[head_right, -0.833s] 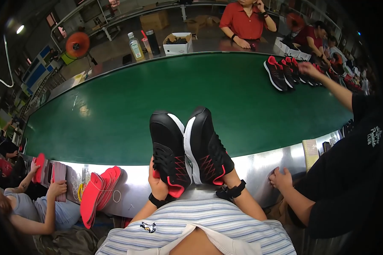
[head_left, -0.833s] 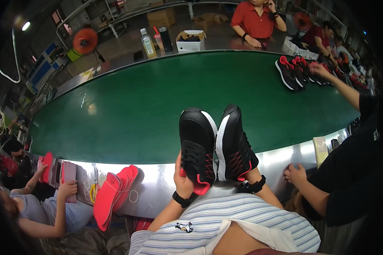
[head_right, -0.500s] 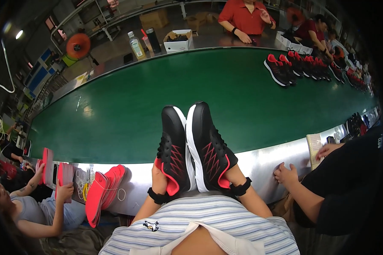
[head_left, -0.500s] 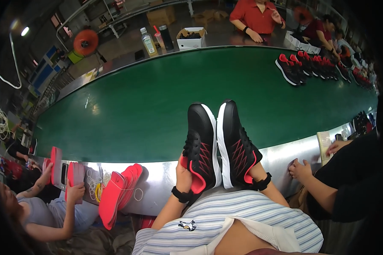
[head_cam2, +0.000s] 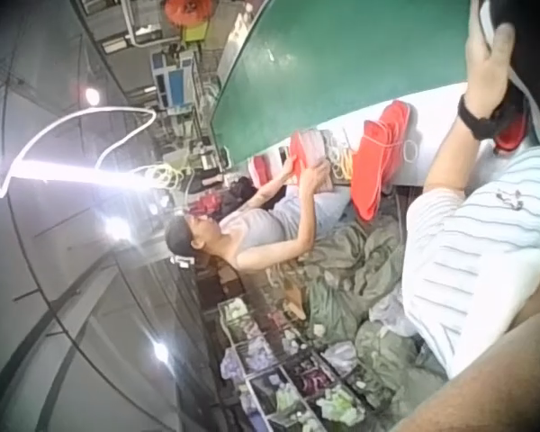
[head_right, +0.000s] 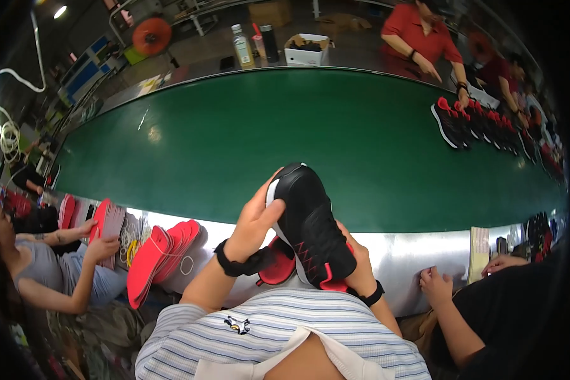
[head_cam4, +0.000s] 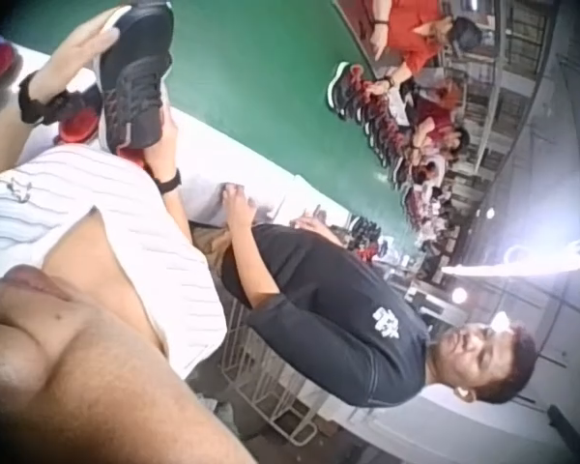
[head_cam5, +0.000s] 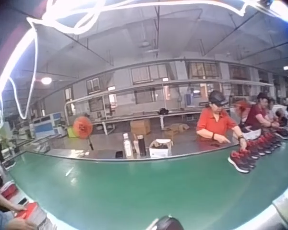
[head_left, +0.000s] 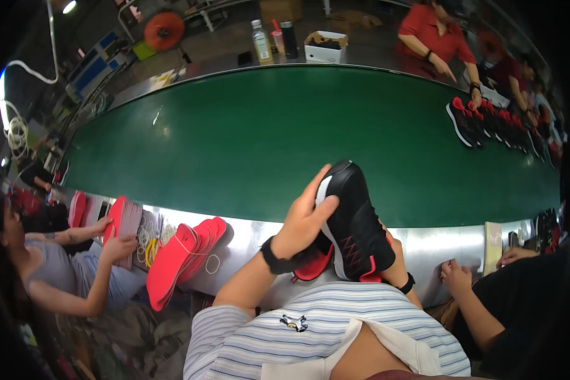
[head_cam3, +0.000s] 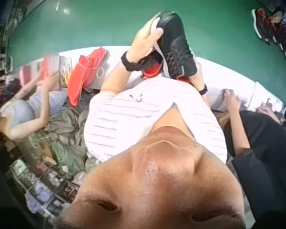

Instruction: Manual assembly and inspection of athletic shoes on a factory production line.

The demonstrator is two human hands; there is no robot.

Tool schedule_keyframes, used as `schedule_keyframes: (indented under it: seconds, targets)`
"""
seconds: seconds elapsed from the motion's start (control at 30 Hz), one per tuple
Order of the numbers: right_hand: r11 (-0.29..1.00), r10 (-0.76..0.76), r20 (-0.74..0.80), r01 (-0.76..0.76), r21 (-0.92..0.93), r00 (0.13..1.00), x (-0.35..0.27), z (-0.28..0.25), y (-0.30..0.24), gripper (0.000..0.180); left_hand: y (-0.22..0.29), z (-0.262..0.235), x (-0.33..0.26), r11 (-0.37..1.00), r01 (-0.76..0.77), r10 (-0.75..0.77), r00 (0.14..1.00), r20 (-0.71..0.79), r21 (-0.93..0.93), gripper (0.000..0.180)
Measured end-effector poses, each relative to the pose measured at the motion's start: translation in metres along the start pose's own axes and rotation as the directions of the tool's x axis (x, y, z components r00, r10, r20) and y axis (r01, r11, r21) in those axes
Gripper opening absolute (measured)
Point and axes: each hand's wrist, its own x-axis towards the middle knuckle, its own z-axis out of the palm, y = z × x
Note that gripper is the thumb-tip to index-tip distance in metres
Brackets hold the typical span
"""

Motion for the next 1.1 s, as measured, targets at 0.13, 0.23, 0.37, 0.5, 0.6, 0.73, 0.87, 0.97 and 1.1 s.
schedule_keyframes:
  seconds: [0.13, 0.23, 0.37, 0.5, 0.6, 0.73, 0.87, 0.97, 1.1]
  targets:
    - [0.960, -0.121, 0.000, 0.117, -0.253, 0.993, -0.006, 0.002, 0.015, 0.061, -0.004, 0.013, 0.005, 0.998, 0.015, -0.019, 0.998, -0.064, -0.067, 0.047]
    - [0.902, -0.181, 0.005, 0.168, -0.397, 0.983, -0.005, -0.003, -0.002, 0.060, -0.006, 0.018, 0.006, 0.992, -0.014, -0.001, 0.992, -0.127, -0.124, 0.040]
    - [0.939, -0.109, 0.006, 0.105, -0.327, 0.994, -0.006, 0.000, -0.009, 0.058, -0.012, 0.017, 0.006, 0.986, -0.026, -0.014, 0.971, -0.239, -0.164, 0.032]
    - [0.918, -0.173, -0.012, 0.157, -0.364, 0.985, -0.004, 0.003, -0.010, 0.057, -0.019, 0.015, 0.009, 0.983, -0.017, -0.033, 0.962, -0.269, -0.183, 0.029]
    - [0.943, -0.117, -0.015, 0.106, -0.314, 0.993, -0.003, 0.004, -0.010, 0.057, -0.020, 0.015, 0.009, 0.981, -0.019, -0.035, 0.961, -0.275, -0.192, 0.027]
    - [0.953, -0.101, -0.023, 0.090, -0.289, 0.995, -0.003, 0.003, -0.009, 0.057, -0.022, 0.015, 0.008, 0.991, -0.018, -0.022, 0.957, -0.291, -0.134, 0.030]
    - [0.926, -0.149, -0.010, 0.136, -0.353, 0.989, -0.003, 0.002, -0.008, 0.058, -0.022, 0.015, 0.006, 0.996, -0.006, -0.021, 0.960, -0.278, -0.093, 0.032]
    - [0.932, -0.129, 0.009, 0.124, -0.341, 0.992, -0.002, 0.000, -0.002, 0.059, -0.015, 0.004, 0.003, 0.997, 0.039, -0.026, 0.983, -0.183, 0.068, 0.036]
    - [0.976, -0.030, 0.010, 0.031, -0.217, 1.000, 0.009, -0.017, -0.012, 0.056, 0.013, -0.028, 0.009, 0.955, -0.074, 0.033, 0.989, 0.146, 0.289, 0.042]
